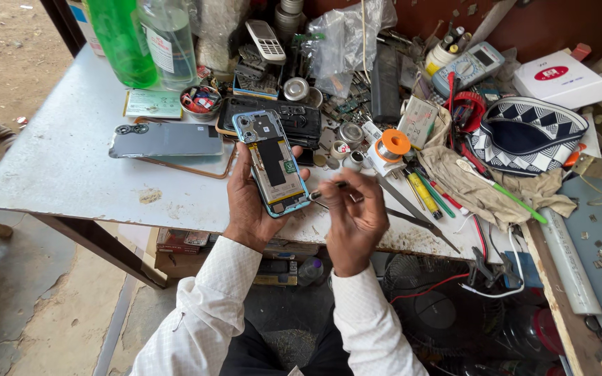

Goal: The person uses a screwdriver to remove screws from the back of a disassembled smartphone. They then use tweezers to adjust internal components and remove small parts from the device.

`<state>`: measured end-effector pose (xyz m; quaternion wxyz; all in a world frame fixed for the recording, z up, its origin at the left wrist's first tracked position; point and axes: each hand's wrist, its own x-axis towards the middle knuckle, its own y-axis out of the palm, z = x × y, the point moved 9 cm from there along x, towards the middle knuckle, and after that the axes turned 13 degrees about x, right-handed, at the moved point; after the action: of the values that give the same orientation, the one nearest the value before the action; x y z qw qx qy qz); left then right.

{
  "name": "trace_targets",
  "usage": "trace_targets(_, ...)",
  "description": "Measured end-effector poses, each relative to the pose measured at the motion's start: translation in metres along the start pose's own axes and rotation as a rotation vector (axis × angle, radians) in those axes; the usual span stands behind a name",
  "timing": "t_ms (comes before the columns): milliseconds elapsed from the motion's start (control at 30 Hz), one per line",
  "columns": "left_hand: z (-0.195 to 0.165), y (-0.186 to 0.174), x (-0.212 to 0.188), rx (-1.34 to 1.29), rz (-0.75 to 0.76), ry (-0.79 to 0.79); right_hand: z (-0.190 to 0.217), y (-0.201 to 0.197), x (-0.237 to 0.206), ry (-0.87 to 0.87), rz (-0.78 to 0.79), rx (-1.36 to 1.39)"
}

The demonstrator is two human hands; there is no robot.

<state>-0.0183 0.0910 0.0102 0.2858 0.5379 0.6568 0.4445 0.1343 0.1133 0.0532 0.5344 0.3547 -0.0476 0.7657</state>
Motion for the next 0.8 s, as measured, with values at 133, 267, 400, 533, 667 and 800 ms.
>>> trace_targets(133, 0.002, -0.001, 0.000, 0.014, -0.022, 0.011, 0.002, -0.002, -0.007, 0.127, 0.076, 0.038)
trace_targets(267, 0.000, 0.000, 0.001, 0.018, 0.015, 0.032, 0.022, 0.024, -0.014, -0.172, 0.296, -0.298)
trace_targets(400, 0.000, 0.002, 0.001, -0.010, 0.031, 0.010, 0.009, 0.015, -0.011, -0.164, 0.126, -0.326)
trace_targets(533, 0.001, 0.001, -0.001, -0.007, 0.010, 0.005, 0.003, 0.006, -0.015, -0.067, 0.099, -0.084)
trace_targets(667, 0.001, 0.004, 0.000, 0.018, 0.032, 0.023, 0.008, 0.002, -0.011, -0.057, 0.062, 0.018)
trace_targets(800, 0.001, 0.004, -0.001, 0.042, 0.006, 0.010, 0.011, 0.003, -0.004, -0.066, 0.070, -0.038)
